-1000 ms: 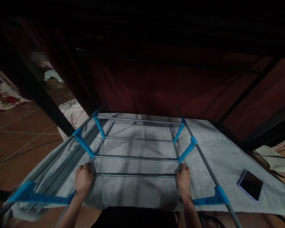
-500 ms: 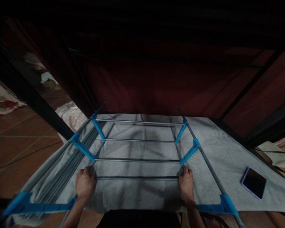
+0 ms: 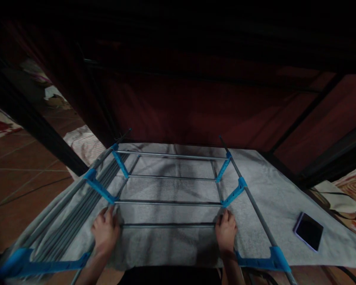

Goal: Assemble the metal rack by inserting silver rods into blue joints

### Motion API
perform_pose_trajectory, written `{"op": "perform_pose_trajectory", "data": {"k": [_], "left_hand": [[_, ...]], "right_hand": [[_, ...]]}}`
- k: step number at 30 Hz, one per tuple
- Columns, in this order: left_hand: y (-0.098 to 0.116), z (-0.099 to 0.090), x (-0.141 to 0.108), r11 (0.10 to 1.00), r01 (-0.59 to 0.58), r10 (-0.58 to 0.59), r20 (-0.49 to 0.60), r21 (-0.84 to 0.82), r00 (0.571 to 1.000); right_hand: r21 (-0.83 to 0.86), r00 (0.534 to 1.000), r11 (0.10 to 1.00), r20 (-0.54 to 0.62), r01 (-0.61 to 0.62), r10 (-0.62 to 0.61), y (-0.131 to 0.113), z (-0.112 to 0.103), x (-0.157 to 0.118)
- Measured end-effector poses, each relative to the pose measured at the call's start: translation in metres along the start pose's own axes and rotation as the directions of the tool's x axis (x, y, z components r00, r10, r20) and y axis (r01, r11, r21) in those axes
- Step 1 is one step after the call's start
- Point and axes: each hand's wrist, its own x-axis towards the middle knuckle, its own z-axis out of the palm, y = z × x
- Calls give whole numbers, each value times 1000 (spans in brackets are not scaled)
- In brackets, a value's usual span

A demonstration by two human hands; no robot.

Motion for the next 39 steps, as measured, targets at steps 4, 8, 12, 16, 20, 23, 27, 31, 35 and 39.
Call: {"op": "perform_pose_trajectory", "data": {"k": [4, 8, 12, 16, 20, 23, 27, 31, 35, 39], "left_hand": [[26, 14, -22, 857, -438, 466, 46, -273, 884], [52, 35, -47, 638, -677, 743, 63, -366, 666], [65, 50, -52, 621, -713, 770, 89, -325, 631], [69, 48, -34, 639, -679, 759, 152, -361, 633], [72, 30, -5, 667, -638, 727, 149, -386, 670], [72, 14, 18, 672, -626, 714, 120, -395, 690], [75, 0, 41, 705, -576, 670, 122, -415, 732], [85, -3, 51, 738, -543, 623, 97, -402, 776], [96, -2, 55, 764, -529, 590, 71, -369, 804], [106, -5, 60, 786, -505, 564, 79, -356, 822]], "right_hand": [[18, 984, 984, 7, 179, -179, -23, -1, -25], [95, 924, 921, 19, 378, -381, -33, 0, -45], [145, 849, 845, 49, 515, -526, -31, -2, -49], [129, 874, 872, 63, 472, -482, -37, -10, -39], [92, 933, 930, 16, 357, -359, -55, -26, -16], [88, 947, 943, -23, 322, -322, -67, -38, 5], [152, 949, 937, -55, 315, -311, -84, -40, 32], [302, 956, 908, -122, 291, -266, -97, -29, 54], [504, 981, 851, -183, 150, -65, -99, -13, 68], [720, 991, 690, -28, -72, 133, -91, 3, 80]]}}
